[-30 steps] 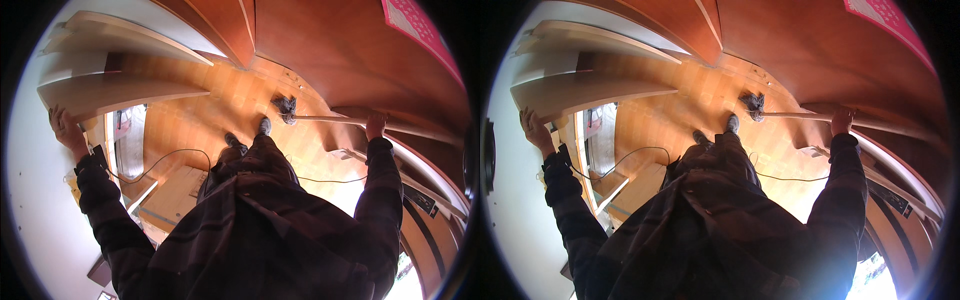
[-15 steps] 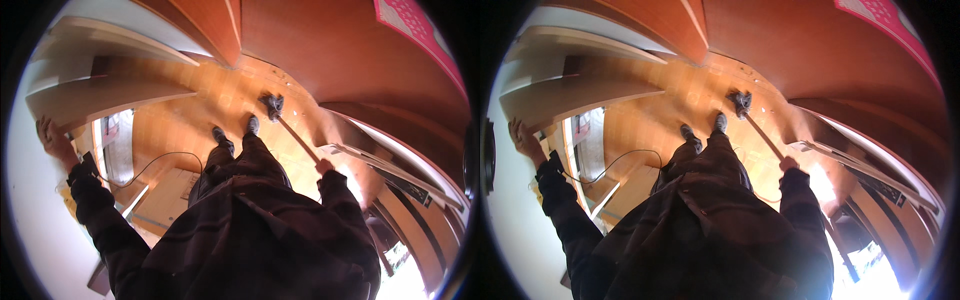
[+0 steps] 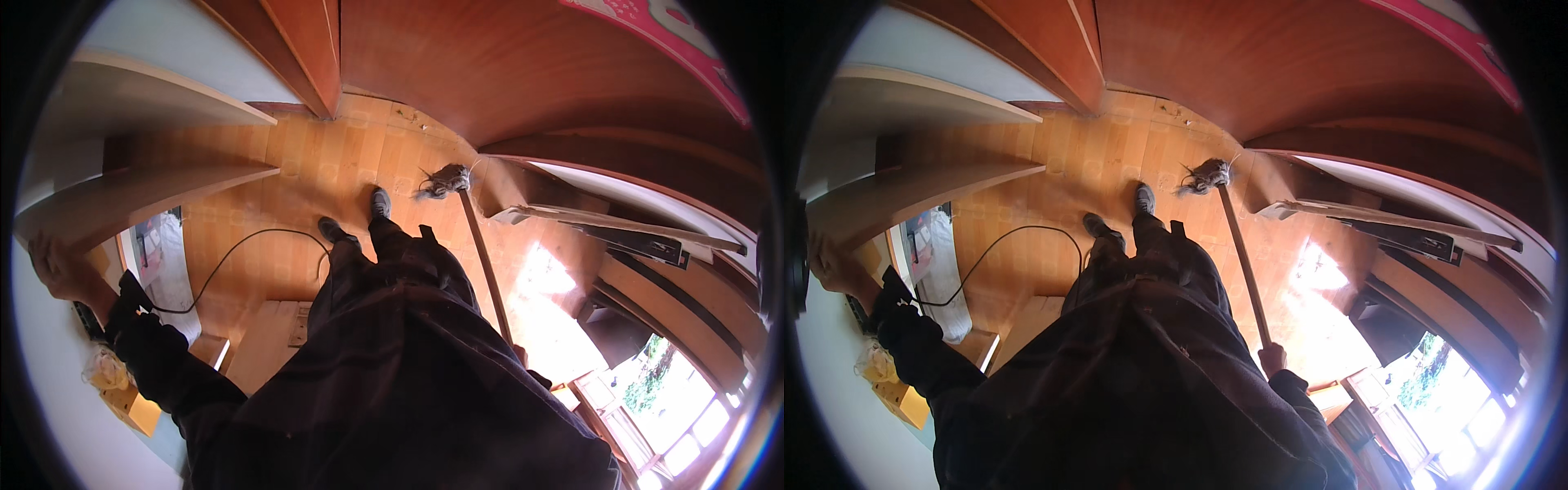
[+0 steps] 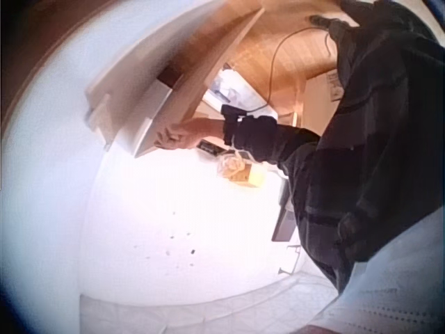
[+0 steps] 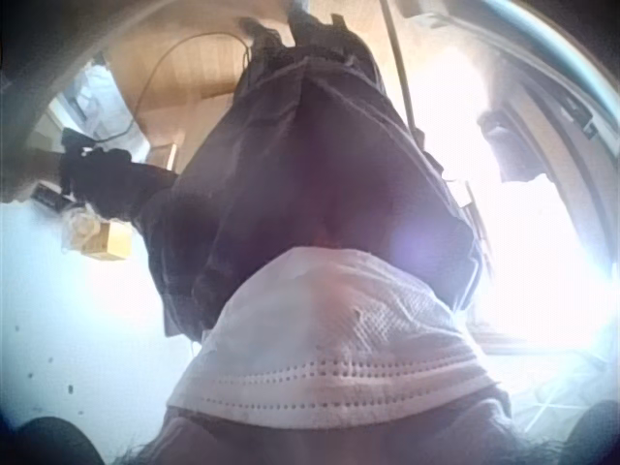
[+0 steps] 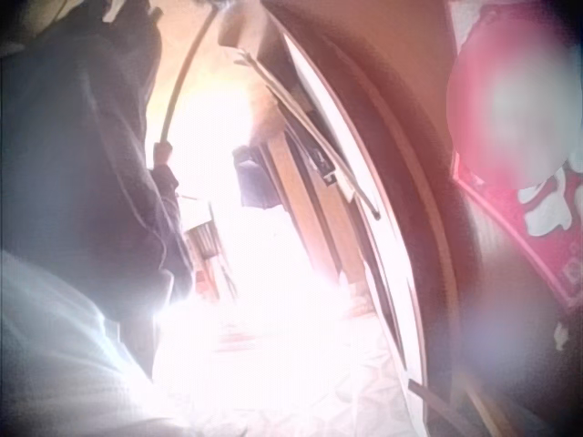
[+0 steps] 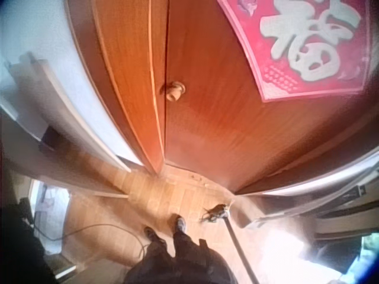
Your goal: The person sands a wooden board using a long-handled sanding tool. They hold the board with one hand and move the tool back and forth along the surface, then flip the board to sand the other side.
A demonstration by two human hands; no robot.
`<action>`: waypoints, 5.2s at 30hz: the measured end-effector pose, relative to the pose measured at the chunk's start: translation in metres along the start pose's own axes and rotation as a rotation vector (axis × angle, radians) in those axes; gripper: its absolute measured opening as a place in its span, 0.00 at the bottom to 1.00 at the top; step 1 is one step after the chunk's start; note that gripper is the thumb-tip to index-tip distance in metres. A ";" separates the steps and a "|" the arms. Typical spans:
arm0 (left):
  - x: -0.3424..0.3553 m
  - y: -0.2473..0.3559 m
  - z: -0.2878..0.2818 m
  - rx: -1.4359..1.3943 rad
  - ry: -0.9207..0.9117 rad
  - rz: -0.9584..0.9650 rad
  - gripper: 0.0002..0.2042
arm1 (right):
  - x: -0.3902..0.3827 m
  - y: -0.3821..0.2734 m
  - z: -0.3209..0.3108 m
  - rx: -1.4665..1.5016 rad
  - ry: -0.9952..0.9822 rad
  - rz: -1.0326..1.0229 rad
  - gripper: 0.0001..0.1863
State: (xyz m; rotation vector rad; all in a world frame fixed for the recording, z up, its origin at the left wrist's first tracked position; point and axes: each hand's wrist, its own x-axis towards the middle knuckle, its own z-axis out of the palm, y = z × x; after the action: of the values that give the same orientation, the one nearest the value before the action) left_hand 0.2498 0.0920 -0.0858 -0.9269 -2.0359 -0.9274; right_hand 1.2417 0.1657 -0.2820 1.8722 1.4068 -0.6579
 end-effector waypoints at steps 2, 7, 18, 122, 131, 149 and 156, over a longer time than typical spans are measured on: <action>0.000 -0.005 -0.004 0.022 -0.031 -0.025 0.08 | -0.007 0.002 0.003 -0.003 -0.033 -0.072 0.16; -0.002 -0.020 -0.007 0.088 -0.077 0.093 0.08 | -0.010 -0.004 0.005 0.112 -0.072 -0.052 0.14; 0.007 -0.039 -0.014 0.122 -0.109 0.351 0.06 | -0.023 -0.010 0.024 0.099 -0.043 -0.006 0.14; 0.111 -0.102 -0.030 -0.045 -0.363 -0.293 0.18 | 0.068 -0.861 -0.051 -0.459 -0.012 -1.247 0.22; 0.100 -0.112 -0.022 -0.129 -0.265 -0.177 0.18 | 0.042 -0.438 -0.124 -0.628 0.176 -0.649 0.15; 0.093 -0.126 -0.023 -0.226 -0.280 -0.487 0.17 | -0.244 -0.142 -0.108 -0.486 0.285 -0.138 0.08; 0.100 -0.130 -0.023 -0.260 -0.306 -0.526 0.16 | -0.196 -0.204 -0.102 -0.387 0.255 -0.344 0.07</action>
State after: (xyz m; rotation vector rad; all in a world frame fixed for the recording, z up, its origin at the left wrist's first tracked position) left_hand 0.1009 0.0409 -0.0338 -0.7026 -2.5291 -1.4283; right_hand 0.9892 0.1610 -0.1180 1.4583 1.8940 -0.2785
